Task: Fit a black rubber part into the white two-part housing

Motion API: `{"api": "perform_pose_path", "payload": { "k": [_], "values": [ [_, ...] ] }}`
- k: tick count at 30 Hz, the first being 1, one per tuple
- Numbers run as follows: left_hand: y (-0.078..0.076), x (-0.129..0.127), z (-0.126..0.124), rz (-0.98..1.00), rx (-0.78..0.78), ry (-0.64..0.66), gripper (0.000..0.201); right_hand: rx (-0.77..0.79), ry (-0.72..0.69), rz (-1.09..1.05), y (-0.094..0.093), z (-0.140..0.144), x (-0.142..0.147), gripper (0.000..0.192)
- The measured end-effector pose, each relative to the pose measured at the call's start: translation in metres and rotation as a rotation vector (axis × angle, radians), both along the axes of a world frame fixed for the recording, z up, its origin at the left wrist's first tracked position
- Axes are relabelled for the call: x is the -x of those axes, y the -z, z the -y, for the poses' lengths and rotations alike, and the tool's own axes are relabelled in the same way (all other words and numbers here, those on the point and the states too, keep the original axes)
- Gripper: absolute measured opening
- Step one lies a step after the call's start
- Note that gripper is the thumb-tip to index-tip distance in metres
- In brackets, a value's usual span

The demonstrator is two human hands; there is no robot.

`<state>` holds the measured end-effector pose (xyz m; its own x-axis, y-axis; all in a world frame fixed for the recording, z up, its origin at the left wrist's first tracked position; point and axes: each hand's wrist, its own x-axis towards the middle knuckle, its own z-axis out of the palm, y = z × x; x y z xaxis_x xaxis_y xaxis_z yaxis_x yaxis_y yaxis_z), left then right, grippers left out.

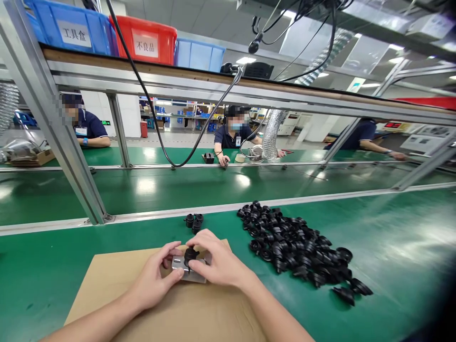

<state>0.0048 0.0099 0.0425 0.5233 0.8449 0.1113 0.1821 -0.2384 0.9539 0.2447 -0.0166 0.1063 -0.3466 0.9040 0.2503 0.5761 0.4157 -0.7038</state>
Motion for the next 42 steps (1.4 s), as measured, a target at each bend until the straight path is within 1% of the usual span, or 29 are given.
{"api": "perform_pose_path", "payload": {
  "k": [3, 12, 18, 21, 24, 26, 28, 30, 31, 34, 37, 40, 42],
  "values": [
    [0.003, 0.000, -0.002, 0.013, 0.006, 0.008, 0.056, -0.004, -0.019, 0.006, 0.001, -0.001, -0.001, 0.045],
    [0.002, 0.000, -0.002, -0.016, 0.022, -0.004, 0.059, -0.047, 0.035, 0.070, 0.004, -0.004, 0.002, 0.039],
    [0.006, 0.000, -0.003, -0.013, 0.028, -0.013, 0.060, 0.003, -0.008, 0.069, 0.004, -0.003, 0.004, 0.039],
    [0.004, 0.002, -0.002, -0.018, 0.022, 0.004, 0.060, 0.039, -0.036, 0.065, 0.001, -0.004, -0.008, 0.048],
    [0.001, 0.004, 0.000, -0.035, 0.016, 0.013, 0.062, 0.037, 0.052, 0.089, -0.006, -0.004, -0.034, 0.048],
    [0.000, 0.005, 0.001, -0.052, 0.026, 0.024, 0.065, 0.107, 0.100, 0.156, -0.010, -0.003, -0.051, 0.047],
    [-0.001, 0.005, 0.002, -0.057, 0.038, 0.051, 0.067, 0.250, 0.103, 0.239, -0.014, -0.001, -0.063, 0.053],
    [0.000, 0.005, 0.002, -0.053, 0.032, 0.074, 0.065, 0.360, 0.100, 0.303, -0.016, 0.001, -0.065, 0.063],
    [0.000, 0.005, 0.002, -0.052, 0.023, 0.080, 0.064, 0.383, 0.097, 0.326, -0.016, 0.001, -0.064, 0.066],
    [0.001, 0.006, 0.002, -0.053, 0.007, 0.080, 0.063, 0.368, 0.049, 0.347, -0.015, 0.003, -0.058, 0.069],
    [0.001, 0.006, 0.002, -0.063, -0.003, 0.083, 0.063, 0.298, -0.021, 0.308, -0.012, 0.004, -0.059, 0.076],
    [0.001, 0.006, 0.002, -0.062, -0.013, 0.087, 0.062, 0.225, -0.014, 0.298, -0.010, 0.005, -0.067, 0.085],
    [0.002, 0.006, 0.002, -0.034, 0.010, 0.098, 0.062, 0.235, 0.018, 0.307, -0.010, 0.005, -0.070, 0.079]
  ]
}}
